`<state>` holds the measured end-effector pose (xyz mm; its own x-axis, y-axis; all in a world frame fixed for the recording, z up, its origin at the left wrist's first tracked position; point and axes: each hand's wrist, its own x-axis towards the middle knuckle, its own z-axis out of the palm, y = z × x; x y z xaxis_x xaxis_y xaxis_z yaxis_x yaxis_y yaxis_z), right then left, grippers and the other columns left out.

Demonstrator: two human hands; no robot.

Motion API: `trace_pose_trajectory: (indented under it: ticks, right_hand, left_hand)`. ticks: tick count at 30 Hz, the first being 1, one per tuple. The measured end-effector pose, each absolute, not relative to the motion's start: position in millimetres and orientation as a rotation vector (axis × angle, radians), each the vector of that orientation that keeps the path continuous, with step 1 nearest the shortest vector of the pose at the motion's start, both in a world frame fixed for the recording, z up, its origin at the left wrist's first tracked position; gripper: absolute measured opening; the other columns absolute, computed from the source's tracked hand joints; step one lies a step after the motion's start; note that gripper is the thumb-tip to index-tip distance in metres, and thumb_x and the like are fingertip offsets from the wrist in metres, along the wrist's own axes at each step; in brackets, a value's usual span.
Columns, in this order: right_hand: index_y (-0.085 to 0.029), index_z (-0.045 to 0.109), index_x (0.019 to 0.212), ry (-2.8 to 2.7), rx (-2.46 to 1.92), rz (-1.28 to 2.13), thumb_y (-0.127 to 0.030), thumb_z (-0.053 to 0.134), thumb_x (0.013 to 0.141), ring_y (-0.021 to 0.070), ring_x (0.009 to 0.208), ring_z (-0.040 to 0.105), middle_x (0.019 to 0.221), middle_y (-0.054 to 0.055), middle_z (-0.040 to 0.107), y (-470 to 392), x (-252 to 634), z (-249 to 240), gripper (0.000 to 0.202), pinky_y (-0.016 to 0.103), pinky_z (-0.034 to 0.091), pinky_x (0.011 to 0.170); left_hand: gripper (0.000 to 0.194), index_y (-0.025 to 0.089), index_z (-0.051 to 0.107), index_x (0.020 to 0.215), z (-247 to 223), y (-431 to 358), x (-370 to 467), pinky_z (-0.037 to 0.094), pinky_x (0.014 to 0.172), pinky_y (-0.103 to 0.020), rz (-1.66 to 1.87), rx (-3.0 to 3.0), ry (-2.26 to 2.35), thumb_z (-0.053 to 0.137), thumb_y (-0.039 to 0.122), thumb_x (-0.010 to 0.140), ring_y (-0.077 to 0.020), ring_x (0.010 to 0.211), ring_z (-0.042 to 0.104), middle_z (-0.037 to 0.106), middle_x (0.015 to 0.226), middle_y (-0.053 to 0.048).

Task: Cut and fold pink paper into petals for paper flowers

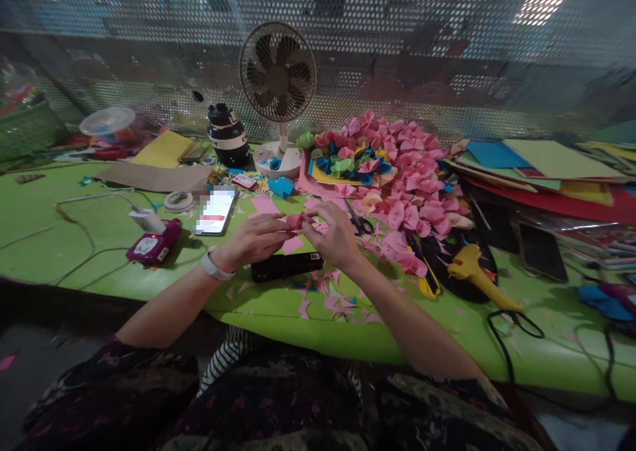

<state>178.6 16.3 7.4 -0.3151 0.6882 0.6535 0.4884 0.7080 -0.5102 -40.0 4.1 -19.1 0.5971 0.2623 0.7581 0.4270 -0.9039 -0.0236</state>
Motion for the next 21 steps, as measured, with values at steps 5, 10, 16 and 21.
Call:
trace_pose_trajectory:
  ticks: [5, 10, 16, 21]
  right_hand:
    - [-0.023, 0.063, 0.080, -1.982, -0.923, 0.279, -0.025, 0.061, 0.082, 0.0233, 0.084, 0.064, 0.085, 0.006, 0.069, 16.4, 179.8, 7.0, 0.004, 0.039, 0.051, 0.079]
    - [-0.023, 0.063, 0.079, -1.999, -0.927, 0.336, -0.024, 0.060, 0.082, 0.0231, 0.085, 0.064, 0.084, 0.006, 0.068, 15.6, 179.2, 8.0, 0.004, 0.039, 0.051, 0.080]
    - [-0.023, 0.065, 0.082, -2.009, -0.908, 0.351, -0.024, 0.060, 0.085, 0.0237, 0.088, 0.065, 0.087, 0.007, 0.070, 14.2, 180.5, 12.2, 0.006, 0.040, 0.051, 0.081]
    - [-0.022, 0.070, 0.090, -1.963, -0.831, 0.450, -0.027, 0.064, 0.088, 0.0225, 0.092, 0.067, 0.095, 0.007, 0.072, 19.5, 190.7, 18.2, 0.008, 0.040, 0.052, 0.084]
  left_hand:
    - [0.020, 0.020, 0.068, 0.108, -13.5, 0.5, -39.8, 0.057, 0.102, -0.040, -1.146, -2.623, -0.580, 0.055, 0.014, 0.095, -0.0155, 0.105, 0.071, 0.076, 0.112, -0.005]
    - [0.023, 0.020, 0.068, 0.111, -10.2, -0.9, -41.8, 0.055, 0.105, -0.038, -1.066, -2.646, -0.548, 0.052, 0.014, 0.095, -0.0140, 0.107, 0.071, 0.075, 0.114, -0.005]
    - [0.023, 0.020, 0.066, 0.113, -12.9, -1.8, -41.0, 0.057, 0.101, -0.039, -1.106, -2.623, -0.631, 0.056, 0.015, 0.094, -0.0157, 0.106, 0.071, 0.075, 0.114, -0.005]
    - [0.028, 0.019, 0.061, 0.118, -10.9, -3.4, -38.4, 0.061, 0.091, -0.032, -1.298, -2.537, -0.703, 0.059, 0.010, 0.091, -0.0151, 0.095, 0.073, 0.076, 0.104, -0.006]
